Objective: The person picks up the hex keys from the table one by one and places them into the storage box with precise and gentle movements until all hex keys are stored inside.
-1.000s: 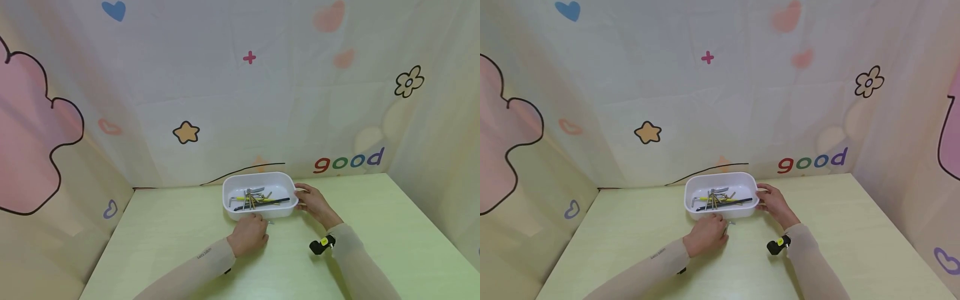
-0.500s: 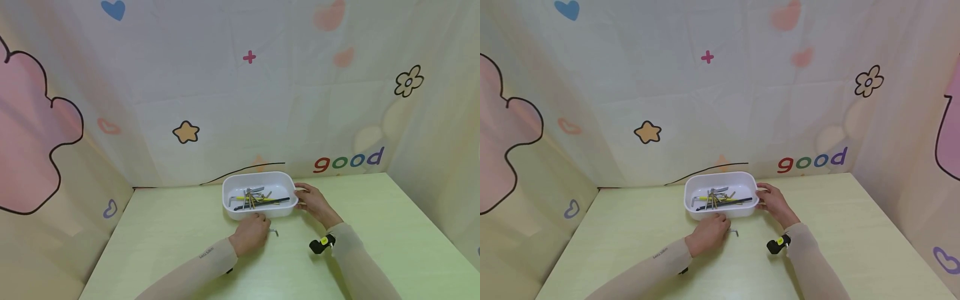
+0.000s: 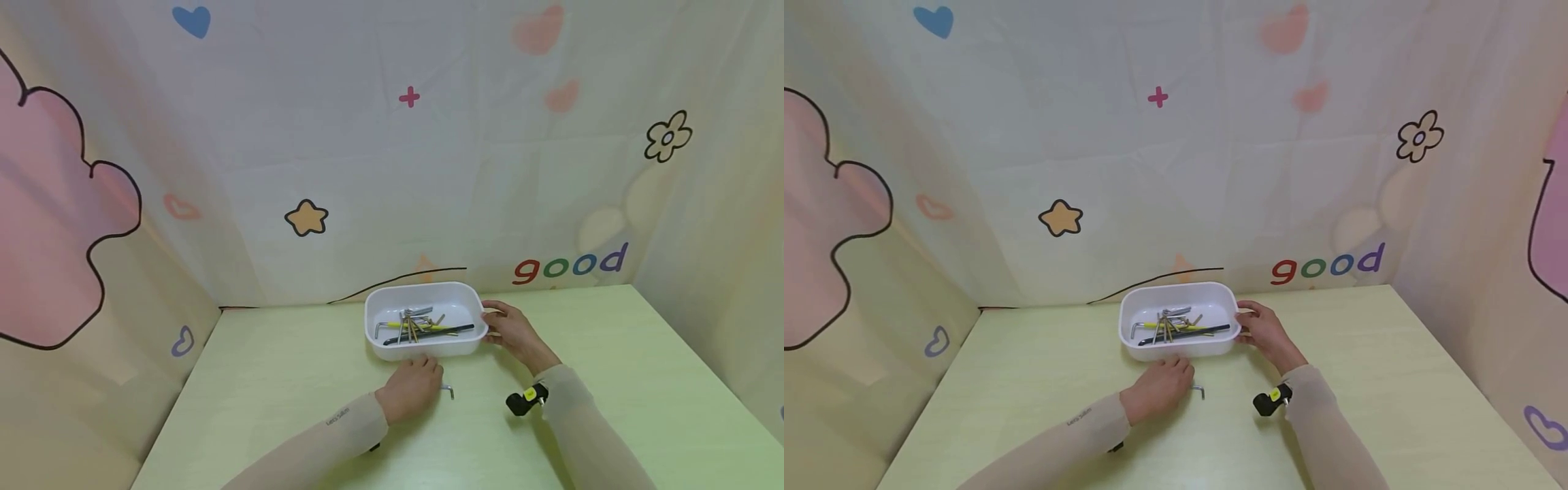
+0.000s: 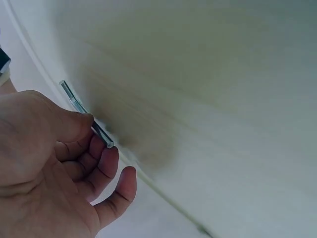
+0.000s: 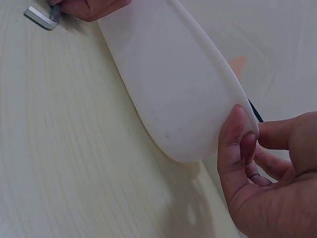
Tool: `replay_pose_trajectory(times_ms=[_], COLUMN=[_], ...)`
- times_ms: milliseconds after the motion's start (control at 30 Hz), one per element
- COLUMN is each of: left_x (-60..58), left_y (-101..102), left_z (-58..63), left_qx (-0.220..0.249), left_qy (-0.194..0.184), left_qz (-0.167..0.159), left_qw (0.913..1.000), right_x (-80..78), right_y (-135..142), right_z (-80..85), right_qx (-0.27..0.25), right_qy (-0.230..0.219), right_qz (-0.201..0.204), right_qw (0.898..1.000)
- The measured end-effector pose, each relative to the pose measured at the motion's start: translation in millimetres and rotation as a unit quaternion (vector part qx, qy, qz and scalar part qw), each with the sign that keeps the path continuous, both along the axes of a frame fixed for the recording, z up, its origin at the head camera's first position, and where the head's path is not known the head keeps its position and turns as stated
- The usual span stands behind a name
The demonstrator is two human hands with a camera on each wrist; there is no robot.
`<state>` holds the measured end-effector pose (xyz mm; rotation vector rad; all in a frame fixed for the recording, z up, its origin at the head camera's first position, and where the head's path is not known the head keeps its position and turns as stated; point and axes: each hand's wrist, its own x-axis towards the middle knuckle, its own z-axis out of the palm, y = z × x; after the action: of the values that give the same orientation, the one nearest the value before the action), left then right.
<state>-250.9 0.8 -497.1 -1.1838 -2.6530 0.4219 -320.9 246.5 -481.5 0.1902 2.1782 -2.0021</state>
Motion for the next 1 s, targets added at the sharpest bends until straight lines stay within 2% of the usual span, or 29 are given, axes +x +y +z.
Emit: replay_pose_trajectory(times_ms=[200, 400, 633, 800, 1000], left_x=[3.2, 9.2, 8.1, 5.1, 0.5], left_y=[-2.9, -6.5, -9.8, -12.8, -15.7], left_z=[-2.8, 1.0, 17.4, 31.8, 44.2], left_qx=[-0.007, -0.001, 0.003, 0.014, 0.042], left_qy=[0.051, 0.067, 0.047, 0.049, 0.065], left_qz=[-0.029, -0.042, -0.039, -0.028, -0.031], left_qw=[0.9983, 0.9968, 0.9981, 0.9983, 0.9965], right_x=[-1.6, -1.7, -2.4, -1.7, -1.4], right_y=[0.5, 1.0, -0.4, 0.3, 1.6], right_z=[-1.8, -4.4, 0.1, 1.7, -1.8], right_qx=[0.002, 0.011, -0.003, -0.010, -0.015], right_qy=[-0.002, -0.008, 0.005, 0.001, -0.003], right_qz=[-0.004, -0.006, -0.001, 0.003, 0.004], right_qw=[1.000, 1.000, 1.000, 1.000, 1.000])
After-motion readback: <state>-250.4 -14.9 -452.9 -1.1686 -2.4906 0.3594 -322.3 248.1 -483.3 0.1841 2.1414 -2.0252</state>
